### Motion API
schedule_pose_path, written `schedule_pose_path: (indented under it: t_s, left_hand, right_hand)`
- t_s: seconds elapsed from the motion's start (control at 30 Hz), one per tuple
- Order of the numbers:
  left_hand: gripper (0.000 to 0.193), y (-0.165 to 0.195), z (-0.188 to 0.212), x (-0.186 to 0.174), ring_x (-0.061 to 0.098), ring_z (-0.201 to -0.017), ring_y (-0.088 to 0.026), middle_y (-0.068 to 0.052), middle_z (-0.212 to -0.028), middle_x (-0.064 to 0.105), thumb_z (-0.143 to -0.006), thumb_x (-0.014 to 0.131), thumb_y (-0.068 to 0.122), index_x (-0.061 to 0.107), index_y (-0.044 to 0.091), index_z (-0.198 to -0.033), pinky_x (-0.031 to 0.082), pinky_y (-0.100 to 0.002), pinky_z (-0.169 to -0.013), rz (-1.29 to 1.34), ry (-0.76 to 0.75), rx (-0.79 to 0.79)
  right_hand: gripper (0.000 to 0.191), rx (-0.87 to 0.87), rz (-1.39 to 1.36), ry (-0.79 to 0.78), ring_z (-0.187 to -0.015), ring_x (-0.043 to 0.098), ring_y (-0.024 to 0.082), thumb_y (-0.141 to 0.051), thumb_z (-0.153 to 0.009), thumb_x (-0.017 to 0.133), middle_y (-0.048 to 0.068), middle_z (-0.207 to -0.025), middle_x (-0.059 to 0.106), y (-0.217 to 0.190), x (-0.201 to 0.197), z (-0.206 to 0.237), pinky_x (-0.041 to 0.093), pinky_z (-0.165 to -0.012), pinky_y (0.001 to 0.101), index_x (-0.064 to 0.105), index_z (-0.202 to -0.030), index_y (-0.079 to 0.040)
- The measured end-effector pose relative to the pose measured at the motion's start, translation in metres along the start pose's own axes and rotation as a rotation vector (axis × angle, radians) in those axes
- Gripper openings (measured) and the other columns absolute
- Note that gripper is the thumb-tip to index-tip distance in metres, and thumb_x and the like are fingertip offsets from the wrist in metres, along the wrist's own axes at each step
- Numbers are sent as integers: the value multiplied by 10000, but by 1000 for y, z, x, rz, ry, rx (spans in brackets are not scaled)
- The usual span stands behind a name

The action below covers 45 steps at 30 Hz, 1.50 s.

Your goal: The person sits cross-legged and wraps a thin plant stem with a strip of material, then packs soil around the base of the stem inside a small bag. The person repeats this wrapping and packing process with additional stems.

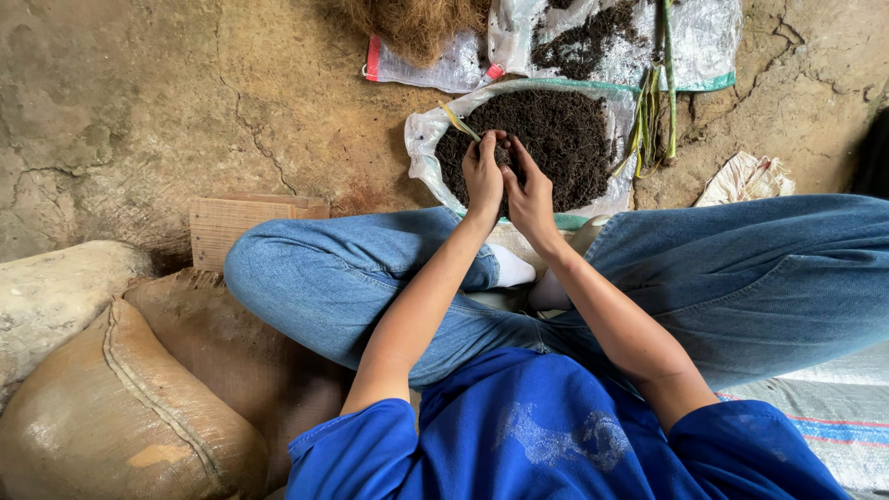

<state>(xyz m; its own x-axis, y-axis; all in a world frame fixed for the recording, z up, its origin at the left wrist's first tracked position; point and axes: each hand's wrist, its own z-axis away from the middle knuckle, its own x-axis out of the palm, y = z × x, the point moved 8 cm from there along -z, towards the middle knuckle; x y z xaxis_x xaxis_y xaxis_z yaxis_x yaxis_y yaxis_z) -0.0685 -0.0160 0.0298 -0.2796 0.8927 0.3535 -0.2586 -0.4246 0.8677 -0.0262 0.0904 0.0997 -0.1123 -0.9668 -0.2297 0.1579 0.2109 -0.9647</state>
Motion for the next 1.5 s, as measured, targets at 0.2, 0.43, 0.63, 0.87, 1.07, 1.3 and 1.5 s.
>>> schedule_pose_path:
  t_s: [0.2,0.43,0.63,0.87,1.07,1.3,1.5]
  left_hand:
    - [447,-3,1,-12,543,-664,-106,-33,-774,613,-1074,612,409,626,24,-848,441,-291,-591,-142,82,-22]
    - [309,7,6,-4,596,-755,-104,-35,-931,687,-1036,616,319,679,19,-996,492,-282,-670,-38,30,-34]
    - [243,-1,1,-1,665,-879,-136,-93,-1020,713,-1042,528,140,706,-24,-1071,562,-307,-806,27,-6,-41]
    - [232,-8,4,-2,655,-887,-167,-110,-1000,690,-1056,531,131,686,-39,-1026,559,-340,-810,115,14,-29]
    - [637,23,1,22,659,-1072,-160,-40,-1171,690,-1001,375,607,658,111,-1284,524,-339,-933,-174,-248,-173]
    - [632,31,1,29,665,-1081,-203,-116,-1165,709,-1084,379,583,670,56,-1275,504,-341,-995,-182,-333,-66]
    - [466,2,-4,25,700,-1068,-216,-121,-1135,722,-1096,364,408,634,44,-1206,550,-370,-999,57,-291,-123]
  right_hand:
    - [515,-5,-30,20,-1331,615,262,-43,-1039,605,228,-1452,613,5,4,0,481,-1096,343,448,-1527,13]
    - [506,44,25,43,-1270,660,253,-70,-1037,609,204,-1396,664,6,3,4,512,-1049,342,470,-1522,-32]
    - [491,16,6,63,-1289,652,259,-60,-1044,599,206,-1394,664,5,2,4,509,-1063,352,477,-1518,-29]
    - [493,48,21,43,-1313,628,263,-72,-1044,598,197,-1415,646,20,4,2,507,-1053,359,469,-1517,-25]
    - [433,387,-628,-6,-1163,683,225,-150,-1074,510,143,-1338,652,36,-12,-17,612,-970,330,495,-1491,-36]
    - [396,409,-650,1,-1038,689,201,-199,-1108,469,145,-1260,653,25,-30,-20,611,-819,329,510,-1465,-32]
    - [371,-2,-314,-14,-1166,620,128,-187,-1172,442,112,-1313,675,2,-12,-11,503,-1023,266,576,-1466,-6]
